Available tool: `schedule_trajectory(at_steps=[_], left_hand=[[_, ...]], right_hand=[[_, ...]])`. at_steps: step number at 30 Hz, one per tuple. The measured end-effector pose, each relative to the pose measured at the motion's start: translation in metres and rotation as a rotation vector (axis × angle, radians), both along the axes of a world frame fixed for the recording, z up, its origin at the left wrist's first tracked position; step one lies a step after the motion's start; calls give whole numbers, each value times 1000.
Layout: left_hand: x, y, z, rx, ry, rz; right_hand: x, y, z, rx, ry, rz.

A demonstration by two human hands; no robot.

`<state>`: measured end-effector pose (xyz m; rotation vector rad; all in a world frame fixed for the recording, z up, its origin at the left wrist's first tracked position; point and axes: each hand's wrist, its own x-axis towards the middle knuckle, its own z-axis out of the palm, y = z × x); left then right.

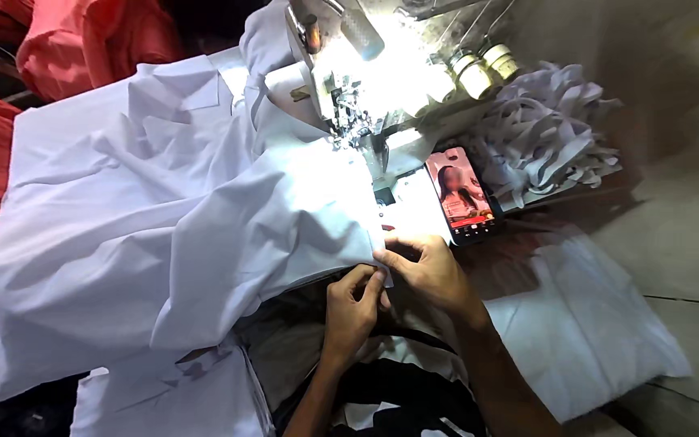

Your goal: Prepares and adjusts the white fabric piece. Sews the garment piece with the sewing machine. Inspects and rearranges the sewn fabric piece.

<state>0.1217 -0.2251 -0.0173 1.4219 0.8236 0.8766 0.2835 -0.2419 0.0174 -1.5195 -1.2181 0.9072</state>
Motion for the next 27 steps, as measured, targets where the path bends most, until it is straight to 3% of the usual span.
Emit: schedule_trajectory(at_steps=[5, 8, 13, 17, 21, 27], left_hand=[[-1, -2, 5, -35, 36, -15], [-13, 1, 16, 7, 254, -121], [-34, 46, 76, 805, 594, -140], [-12, 115, 105, 1244, 620, -508], [17, 143, 119, 1381, 700, -786], [30, 151, 114, 1379, 624, -870]], right_hand=[[-1, -7, 2, -17, 15, -10], [-6, -7, 1, 13, 12, -54], [-10, -10, -1, 19, -29, -106], [-13, -11, -2, 29, -72, -127], [-14, -13, 0, 22, -74, -156], [-13, -13, -4, 23, -54, -159]])
